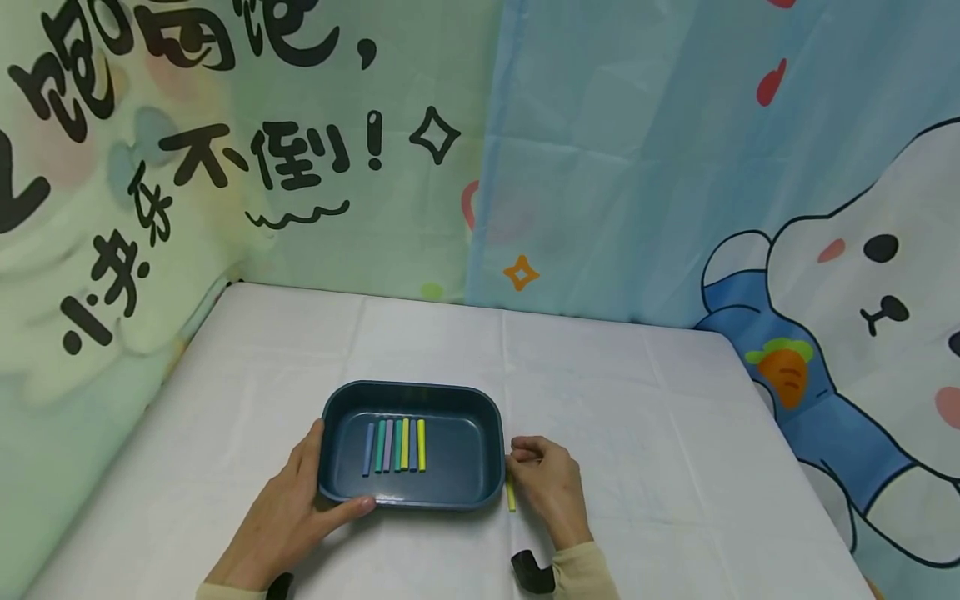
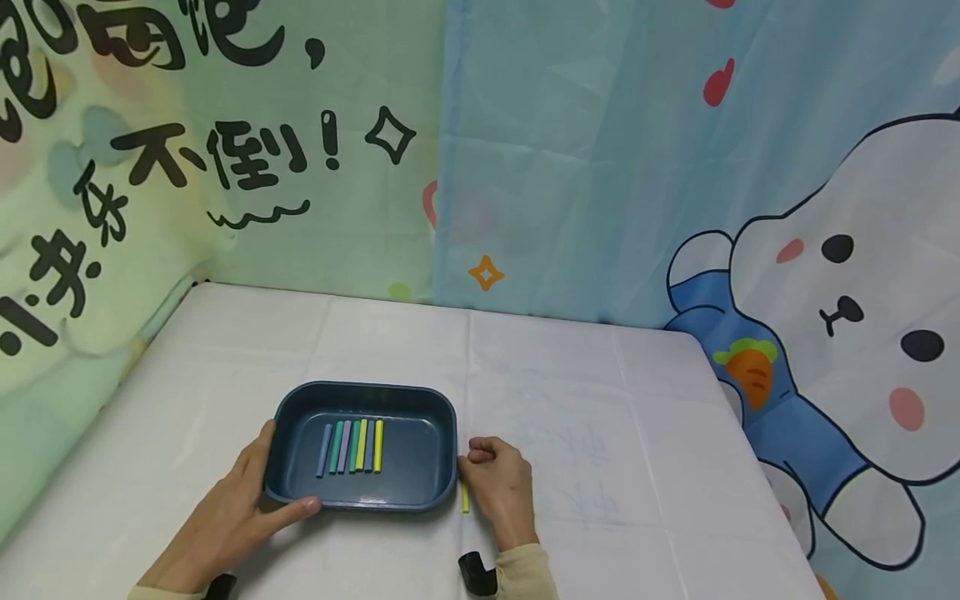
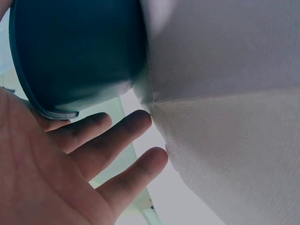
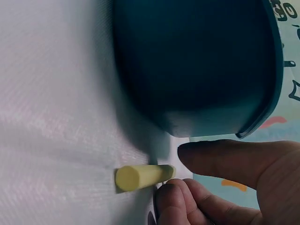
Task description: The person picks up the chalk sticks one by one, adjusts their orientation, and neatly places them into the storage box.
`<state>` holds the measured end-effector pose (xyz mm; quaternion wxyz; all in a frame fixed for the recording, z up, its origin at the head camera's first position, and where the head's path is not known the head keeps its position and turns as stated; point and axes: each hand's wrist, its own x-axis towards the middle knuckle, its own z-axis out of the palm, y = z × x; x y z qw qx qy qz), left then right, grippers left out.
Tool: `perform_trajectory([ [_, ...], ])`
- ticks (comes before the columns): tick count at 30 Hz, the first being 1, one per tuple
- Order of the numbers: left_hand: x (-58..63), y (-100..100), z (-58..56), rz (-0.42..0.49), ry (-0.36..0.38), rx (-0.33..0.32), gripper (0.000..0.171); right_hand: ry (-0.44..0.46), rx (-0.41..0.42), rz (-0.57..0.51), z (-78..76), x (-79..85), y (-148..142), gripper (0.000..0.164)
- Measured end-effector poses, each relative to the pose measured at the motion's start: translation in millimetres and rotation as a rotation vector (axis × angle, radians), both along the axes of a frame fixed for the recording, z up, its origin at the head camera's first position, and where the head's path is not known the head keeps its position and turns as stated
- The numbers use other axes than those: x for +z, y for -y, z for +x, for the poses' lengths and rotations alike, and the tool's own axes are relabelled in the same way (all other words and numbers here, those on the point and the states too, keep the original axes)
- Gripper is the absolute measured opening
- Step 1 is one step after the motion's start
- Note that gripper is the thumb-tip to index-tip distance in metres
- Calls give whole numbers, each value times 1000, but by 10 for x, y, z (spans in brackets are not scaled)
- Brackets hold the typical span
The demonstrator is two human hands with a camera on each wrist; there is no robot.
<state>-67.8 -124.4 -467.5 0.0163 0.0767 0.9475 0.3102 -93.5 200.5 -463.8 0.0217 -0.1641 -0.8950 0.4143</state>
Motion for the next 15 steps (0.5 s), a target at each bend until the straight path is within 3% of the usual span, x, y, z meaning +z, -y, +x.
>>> perform_trajectory([
  [15,-2,-6,0,-6,12,7,123,-59,45,86,-28,-51,36,15],
])
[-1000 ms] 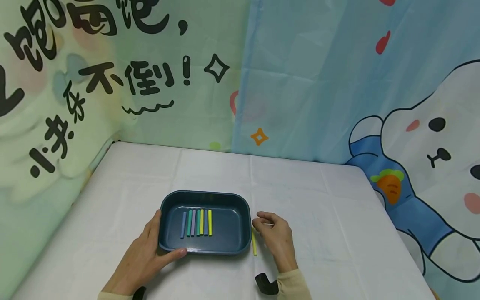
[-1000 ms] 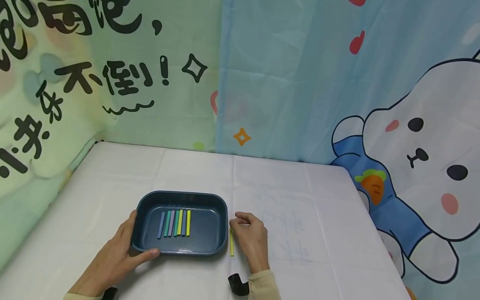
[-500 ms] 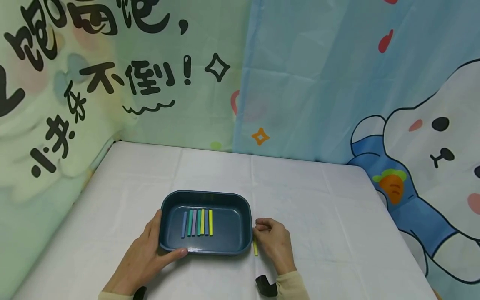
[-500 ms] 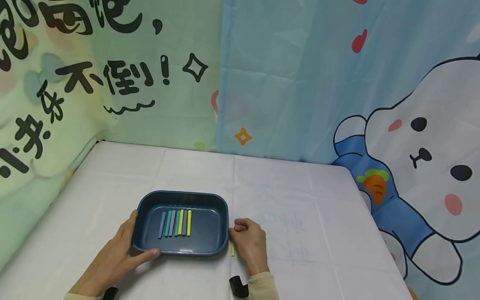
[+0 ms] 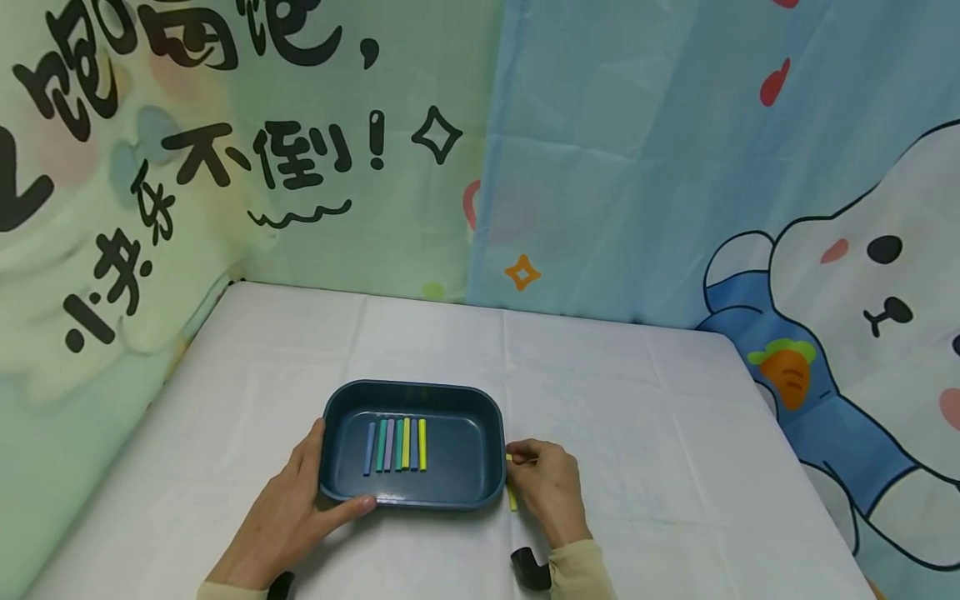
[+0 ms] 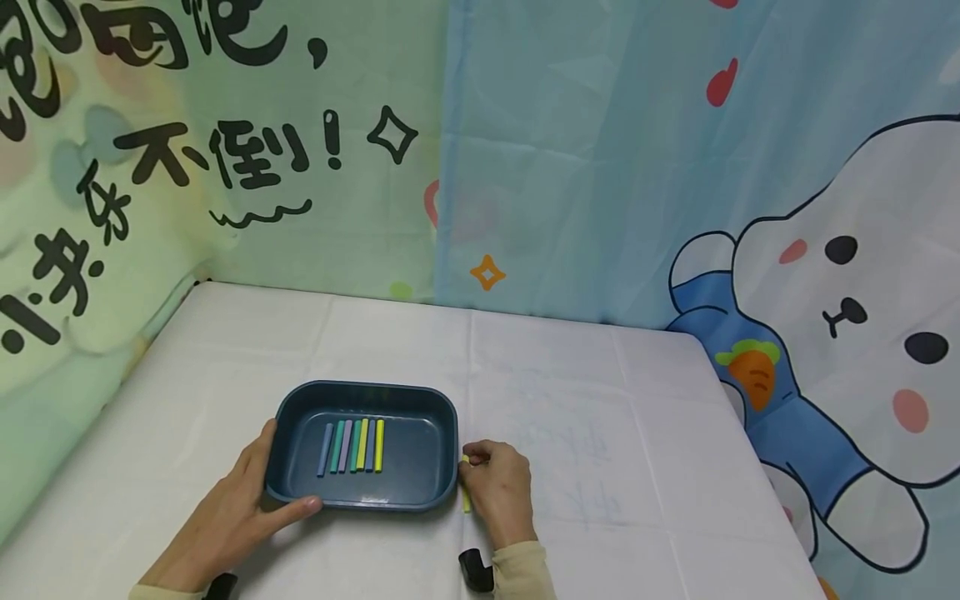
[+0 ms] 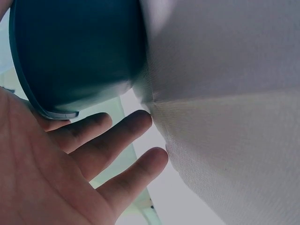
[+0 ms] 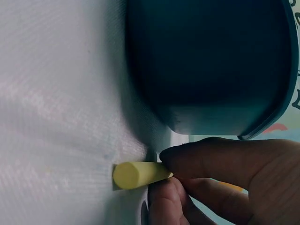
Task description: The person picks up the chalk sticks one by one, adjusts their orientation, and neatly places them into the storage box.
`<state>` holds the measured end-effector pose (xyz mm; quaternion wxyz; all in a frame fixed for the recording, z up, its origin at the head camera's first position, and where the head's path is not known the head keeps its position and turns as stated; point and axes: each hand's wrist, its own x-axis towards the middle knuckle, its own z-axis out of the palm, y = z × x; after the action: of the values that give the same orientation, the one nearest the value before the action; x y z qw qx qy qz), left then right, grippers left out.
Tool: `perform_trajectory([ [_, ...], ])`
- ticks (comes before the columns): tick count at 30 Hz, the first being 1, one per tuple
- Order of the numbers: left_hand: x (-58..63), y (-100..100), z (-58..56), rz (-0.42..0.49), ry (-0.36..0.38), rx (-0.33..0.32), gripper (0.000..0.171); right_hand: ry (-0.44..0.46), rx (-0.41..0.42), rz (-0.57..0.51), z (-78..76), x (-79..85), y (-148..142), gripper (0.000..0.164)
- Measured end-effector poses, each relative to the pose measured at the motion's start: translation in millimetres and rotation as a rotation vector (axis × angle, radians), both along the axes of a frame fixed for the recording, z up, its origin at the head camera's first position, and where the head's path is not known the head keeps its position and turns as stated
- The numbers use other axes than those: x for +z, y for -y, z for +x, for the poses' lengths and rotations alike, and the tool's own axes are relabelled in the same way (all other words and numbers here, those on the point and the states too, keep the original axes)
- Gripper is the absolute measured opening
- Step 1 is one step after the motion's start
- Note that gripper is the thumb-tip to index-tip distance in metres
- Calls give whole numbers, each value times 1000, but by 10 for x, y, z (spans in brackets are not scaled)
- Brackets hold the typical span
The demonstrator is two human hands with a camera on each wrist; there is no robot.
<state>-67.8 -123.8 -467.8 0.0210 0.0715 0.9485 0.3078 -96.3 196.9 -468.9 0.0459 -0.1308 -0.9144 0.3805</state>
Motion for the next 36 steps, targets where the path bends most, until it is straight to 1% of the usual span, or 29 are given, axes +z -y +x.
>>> perform_trajectory([
  [5,7,-4,1,-3,-2,0,123,-7,4,-14,0,-8,-7,12],
  [11,6,-10,2,-6,-2,-1,123,6,0,-26,10,-5,-47,12],
  [15,7,-16,-2,-11,-2,1,123,15,0,-39,11,-1,-93,15],
  [19,1,-13,-5,-16,-8,1,123,46,-9,-62,9,18,-148,18],
  [22,2,-8,-4,-14,-9,0,123,77,-24,-98,3,32,-187,20],
  [30,42,-4,-2,-6,7,-6,123,116,-58,-193,-31,106,-234,25],
  [36,59,-11,-9,-16,27,-2,123,102,-66,-267,-63,209,-240,26],
])
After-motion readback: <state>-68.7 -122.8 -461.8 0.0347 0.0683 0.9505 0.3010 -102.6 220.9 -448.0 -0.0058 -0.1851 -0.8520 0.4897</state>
